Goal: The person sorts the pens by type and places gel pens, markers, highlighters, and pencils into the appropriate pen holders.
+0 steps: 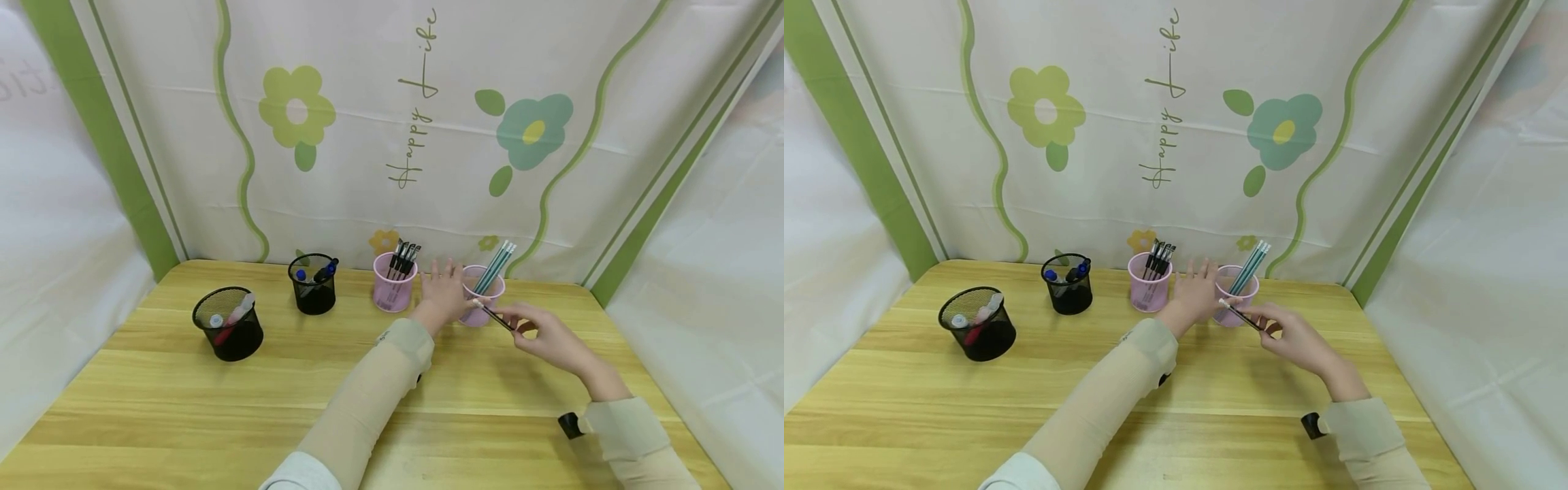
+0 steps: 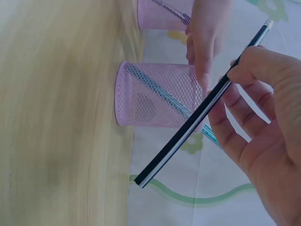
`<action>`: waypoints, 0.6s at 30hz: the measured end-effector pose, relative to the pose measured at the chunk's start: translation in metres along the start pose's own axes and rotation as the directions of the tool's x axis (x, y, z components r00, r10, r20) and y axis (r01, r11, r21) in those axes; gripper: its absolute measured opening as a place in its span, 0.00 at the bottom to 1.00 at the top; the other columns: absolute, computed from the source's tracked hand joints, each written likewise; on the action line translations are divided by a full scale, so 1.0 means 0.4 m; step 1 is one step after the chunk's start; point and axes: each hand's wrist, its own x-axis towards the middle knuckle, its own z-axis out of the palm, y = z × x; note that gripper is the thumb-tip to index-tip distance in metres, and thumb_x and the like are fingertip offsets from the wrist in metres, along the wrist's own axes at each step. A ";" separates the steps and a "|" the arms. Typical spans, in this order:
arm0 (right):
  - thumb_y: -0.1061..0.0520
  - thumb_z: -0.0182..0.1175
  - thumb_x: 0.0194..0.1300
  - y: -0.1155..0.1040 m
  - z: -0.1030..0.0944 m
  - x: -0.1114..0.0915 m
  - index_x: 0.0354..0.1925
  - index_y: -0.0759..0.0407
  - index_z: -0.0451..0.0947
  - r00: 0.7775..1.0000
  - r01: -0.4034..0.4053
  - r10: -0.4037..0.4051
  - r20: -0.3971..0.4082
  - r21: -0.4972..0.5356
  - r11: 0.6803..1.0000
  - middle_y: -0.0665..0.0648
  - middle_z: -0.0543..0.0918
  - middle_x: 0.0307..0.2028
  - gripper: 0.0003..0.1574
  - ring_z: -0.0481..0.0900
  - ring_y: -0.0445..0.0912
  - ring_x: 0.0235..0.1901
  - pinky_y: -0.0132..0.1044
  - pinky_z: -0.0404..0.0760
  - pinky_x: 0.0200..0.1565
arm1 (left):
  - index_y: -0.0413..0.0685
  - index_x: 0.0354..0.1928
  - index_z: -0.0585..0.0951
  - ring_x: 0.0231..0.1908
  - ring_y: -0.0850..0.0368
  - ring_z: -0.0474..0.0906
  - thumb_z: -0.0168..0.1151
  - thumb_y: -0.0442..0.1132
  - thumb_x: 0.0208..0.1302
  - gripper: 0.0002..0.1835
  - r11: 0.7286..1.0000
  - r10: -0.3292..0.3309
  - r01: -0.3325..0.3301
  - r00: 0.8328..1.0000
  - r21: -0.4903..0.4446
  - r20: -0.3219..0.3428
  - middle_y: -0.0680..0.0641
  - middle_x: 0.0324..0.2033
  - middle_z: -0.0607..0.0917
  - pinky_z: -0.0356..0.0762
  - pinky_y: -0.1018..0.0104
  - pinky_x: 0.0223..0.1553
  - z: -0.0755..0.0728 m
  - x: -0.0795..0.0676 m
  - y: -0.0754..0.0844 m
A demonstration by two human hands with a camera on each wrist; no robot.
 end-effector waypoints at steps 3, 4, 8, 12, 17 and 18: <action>0.81 0.60 0.57 0.003 -0.007 0.002 0.61 0.64 0.80 0.999 -0.018 0.018 -0.037 -0.002 1.000 0.50 0.81 0.41 0.34 0.77 0.41 0.39 0.35 0.84 0.40 | 0.55 0.82 0.53 0.78 0.40 0.47 0.42 0.82 0.62 0.56 1.000 0.001 -0.001 1.000 0.003 -0.007 0.47 0.80 0.54 0.52 0.41 0.74 0.003 0.002 0.000; 0.81 0.60 0.57 0.004 -0.009 0.002 0.60 0.64 0.80 0.998 -0.029 0.029 -0.050 -0.007 1.000 0.51 0.81 0.41 0.33 0.77 0.41 0.39 0.35 0.84 0.40 | 0.55 0.82 0.53 0.78 0.40 0.47 0.42 0.82 0.62 0.56 1.000 0.001 -0.001 1.000 0.006 -0.010 0.47 0.80 0.54 0.52 0.41 0.74 0.004 0.003 0.000; 0.80 0.60 0.59 0.000 -0.018 0.005 0.60 0.64 0.79 0.992 -0.078 0.077 -0.103 -0.006 0.997 0.53 0.80 0.41 0.32 0.78 0.40 0.42 0.32 0.83 0.43 | 0.55 0.83 0.53 0.78 0.39 0.48 0.38 0.85 0.60 0.58 1.000 0.002 -0.001 1.000 0.018 -0.020 0.47 0.80 0.54 0.54 0.40 0.73 0.007 0.004 0.000; 0.79 0.59 0.62 -0.003 -0.025 0.012 0.63 0.65 0.78 0.980 -0.095 0.099 -0.171 0.030 0.995 0.55 0.80 0.44 0.32 0.76 0.37 0.46 0.26 0.80 0.47 | 0.55 0.83 0.53 0.78 0.40 0.48 0.36 0.86 0.59 0.59 1.000 -0.001 0.002 1.000 0.024 -0.021 0.47 0.80 0.54 0.52 0.40 0.73 0.011 0.005 0.000; 0.81 0.58 0.62 -0.005 -0.026 0.027 0.64 0.70 0.75 0.957 -0.064 0.097 -0.272 0.126 0.990 0.57 0.80 0.45 0.32 0.76 0.36 0.47 0.23 0.78 0.49 | 0.55 0.83 0.53 0.78 0.40 0.47 0.37 0.85 0.59 0.59 1.000 0.001 -0.001 1.000 0.018 -0.019 0.47 0.80 0.53 0.53 0.40 0.73 0.013 0.008 0.000; 0.81 0.58 0.62 -0.006 -0.025 0.030 0.64 0.71 0.75 0.951 -0.054 0.095 -0.293 0.145 0.988 0.56 0.80 0.45 0.31 0.76 0.36 0.47 0.23 0.79 0.49 | 0.54 0.83 0.53 0.78 0.40 0.48 0.37 0.85 0.59 0.59 1.000 0.003 -0.002 1.000 0.015 -0.020 0.47 0.80 0.53 0.53 0.40 0.73 0.013 0.010 0.000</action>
